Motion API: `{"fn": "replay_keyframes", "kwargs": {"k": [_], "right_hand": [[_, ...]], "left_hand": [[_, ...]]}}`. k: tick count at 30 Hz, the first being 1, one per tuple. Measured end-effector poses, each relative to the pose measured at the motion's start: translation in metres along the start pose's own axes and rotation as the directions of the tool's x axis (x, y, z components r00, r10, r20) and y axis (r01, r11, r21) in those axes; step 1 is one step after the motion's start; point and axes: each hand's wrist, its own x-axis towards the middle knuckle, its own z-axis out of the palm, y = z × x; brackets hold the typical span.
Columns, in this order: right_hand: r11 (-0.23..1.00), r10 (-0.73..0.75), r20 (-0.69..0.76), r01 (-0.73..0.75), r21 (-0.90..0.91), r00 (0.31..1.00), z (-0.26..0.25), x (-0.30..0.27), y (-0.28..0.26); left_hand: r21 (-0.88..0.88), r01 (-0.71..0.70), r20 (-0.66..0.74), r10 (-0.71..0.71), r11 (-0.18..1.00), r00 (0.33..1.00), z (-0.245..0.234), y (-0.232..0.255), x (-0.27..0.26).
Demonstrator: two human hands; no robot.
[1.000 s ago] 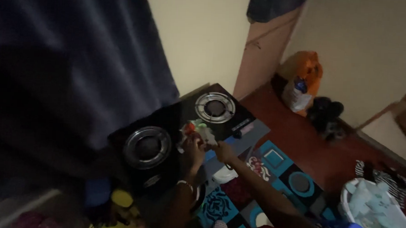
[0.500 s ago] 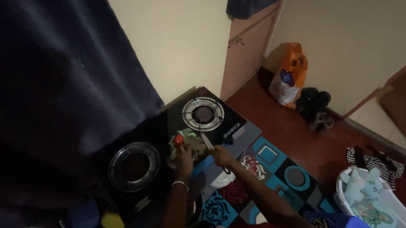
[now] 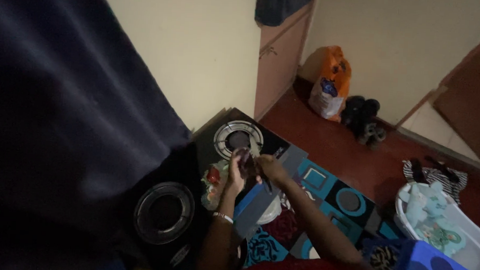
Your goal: The recorder peels and prepares a red onion using a knife while sitting on the floor.
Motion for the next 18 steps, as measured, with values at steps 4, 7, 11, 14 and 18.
{"fn": "replay_keyframes", "kwargs": {"k": [4,7,11,14,18], "right_hand": [[0.995,-0.056,-0.002,0.056,-0.087,0.998,-0.009,-0.021,-0.042],[0.971,-0.099,-0.059,0.084,-0.222,0.993,-0.019,-0.031,-0.052],[0.981,-0.119,-0.121,0.098,-0.17,0.985,-0.014,-0.069,-0.084],[0.975,-0.105,-0.192,0.064,-0.211,0.976,-0.013,-0.079,-0.091],[0.984,-0.013,-0.242,-0.031,-0.177,0.97,-0.007,-0.088,-0.103]], "left_hand": [[-0.102,0.222,0.375,-0.17,0.97,0.911,0.038,0.019,0.0],[-0.143,0.25,0.037,-0.247,0.958,0.968,0.076,0.036,-0.001],[-0.146,0.194,0.159,-0.17,0.97,0.972,0.09,0.028,0.001],[-0.08,0.107,0.12,-0.097,0.991,0.988,0.091,0.021,0.006],[0.108,-0.008,0.11,-0.004,0.994,0.994,0.102,0.026,-0.001]]}}
